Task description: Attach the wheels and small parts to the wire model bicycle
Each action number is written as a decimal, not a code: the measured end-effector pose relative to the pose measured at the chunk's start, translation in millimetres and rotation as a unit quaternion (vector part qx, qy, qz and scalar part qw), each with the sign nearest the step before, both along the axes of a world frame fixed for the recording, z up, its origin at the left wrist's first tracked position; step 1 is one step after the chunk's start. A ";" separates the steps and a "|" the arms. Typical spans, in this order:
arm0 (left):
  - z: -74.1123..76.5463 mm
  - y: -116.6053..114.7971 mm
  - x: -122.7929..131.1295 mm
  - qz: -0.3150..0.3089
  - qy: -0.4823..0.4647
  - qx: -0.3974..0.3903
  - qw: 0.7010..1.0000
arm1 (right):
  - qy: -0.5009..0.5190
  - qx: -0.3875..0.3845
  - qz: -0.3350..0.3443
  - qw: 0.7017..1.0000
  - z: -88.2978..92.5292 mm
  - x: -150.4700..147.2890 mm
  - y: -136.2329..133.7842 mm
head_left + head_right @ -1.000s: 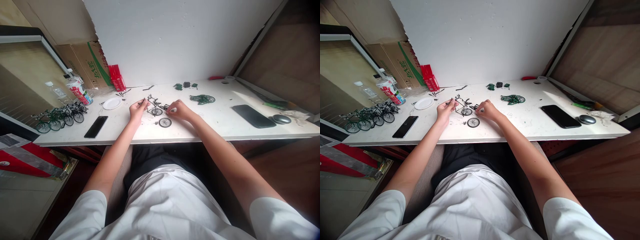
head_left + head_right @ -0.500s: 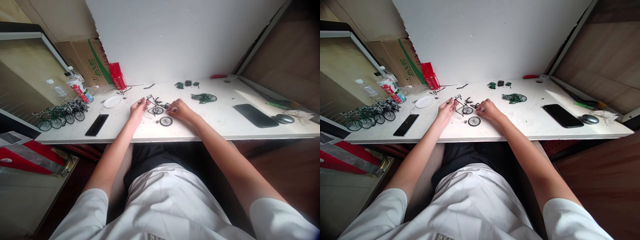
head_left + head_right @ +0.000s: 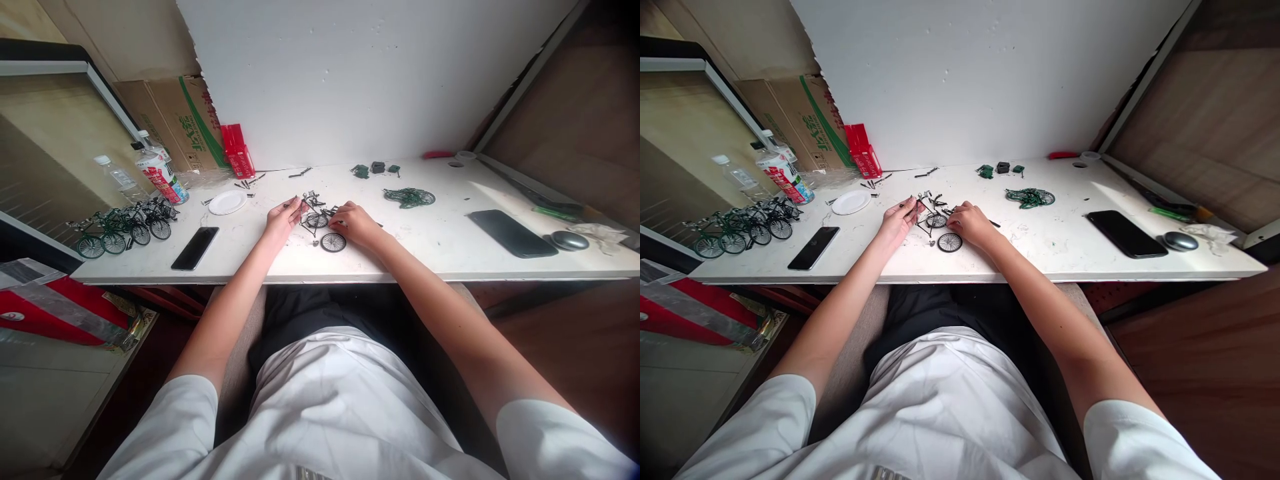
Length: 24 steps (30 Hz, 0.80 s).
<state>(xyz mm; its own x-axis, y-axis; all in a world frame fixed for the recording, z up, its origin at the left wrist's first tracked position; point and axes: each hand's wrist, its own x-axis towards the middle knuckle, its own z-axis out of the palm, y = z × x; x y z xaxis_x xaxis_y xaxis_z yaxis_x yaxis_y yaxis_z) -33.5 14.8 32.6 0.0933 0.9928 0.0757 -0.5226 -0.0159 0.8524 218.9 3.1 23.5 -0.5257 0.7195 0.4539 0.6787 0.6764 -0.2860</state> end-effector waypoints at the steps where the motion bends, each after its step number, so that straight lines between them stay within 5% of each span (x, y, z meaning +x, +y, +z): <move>1: -0.4 0.3 0.0 -0.004 -0.002 0.000 1.000 | -0.003 -0.001 -0.002 1.000 -0.7 -0.3 0.5; 24: 3.1 -6.2 5.1 -0.075 0.019 -0.020 0.997 | 0.046 -0.005 -0.014 0.999 -5.6 7.3 6.6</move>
